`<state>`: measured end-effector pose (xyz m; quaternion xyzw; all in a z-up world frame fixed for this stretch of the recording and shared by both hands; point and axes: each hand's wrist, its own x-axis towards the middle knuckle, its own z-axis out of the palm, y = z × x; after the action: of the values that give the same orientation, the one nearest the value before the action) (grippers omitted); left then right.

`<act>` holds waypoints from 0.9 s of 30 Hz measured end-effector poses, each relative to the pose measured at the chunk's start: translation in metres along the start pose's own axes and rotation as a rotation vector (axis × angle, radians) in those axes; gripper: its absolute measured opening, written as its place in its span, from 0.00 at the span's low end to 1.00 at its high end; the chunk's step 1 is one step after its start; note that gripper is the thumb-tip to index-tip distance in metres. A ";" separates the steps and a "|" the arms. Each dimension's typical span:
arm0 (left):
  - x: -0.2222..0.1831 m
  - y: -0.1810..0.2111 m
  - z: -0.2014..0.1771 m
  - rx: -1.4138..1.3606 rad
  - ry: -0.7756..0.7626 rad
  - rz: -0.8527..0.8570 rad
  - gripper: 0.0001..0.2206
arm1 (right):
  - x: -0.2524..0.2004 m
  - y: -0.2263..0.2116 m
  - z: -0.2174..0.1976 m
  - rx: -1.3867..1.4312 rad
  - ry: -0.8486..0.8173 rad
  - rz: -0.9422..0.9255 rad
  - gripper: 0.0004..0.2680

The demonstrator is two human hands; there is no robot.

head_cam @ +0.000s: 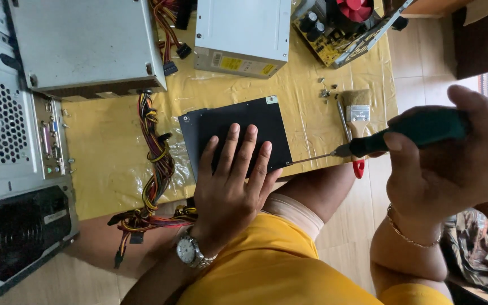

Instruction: Disassembling and cleaning a computer power supply unit using a screwdriver and a brush

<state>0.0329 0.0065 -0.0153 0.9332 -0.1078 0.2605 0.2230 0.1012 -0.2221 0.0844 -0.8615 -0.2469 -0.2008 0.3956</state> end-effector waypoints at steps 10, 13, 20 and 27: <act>-0.002 0.000 0.000 -0.007 -0.005 -0.011 0.23 | 0.014 -0.005 0.011 -0.062 0.015 0.005 0.19; -0.001 0.001 -0.001 -0.002 -0.018 -0.006 0.23 | 0.014 0.000 0.011 -0.007 0.020 -0.049 0.20; 0.001 0.001 -0.003 0.002 -0.013 -0.005 0.22 | 0.006 0.001 0.015 -0.188 0.147 -0.071 0.24; 0.001 0.000 -0.005 -0.007 -0.018 0.004 0.23 | 0.000 -0.003 0.013 -0.338 0.199 -0.273 0.21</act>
<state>0.0312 0.0085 -0.0107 0.9345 -0.1127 0.2523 0.2246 0.1010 -0.2101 0.0782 -0.8500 -0.2839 -0.3749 0.2373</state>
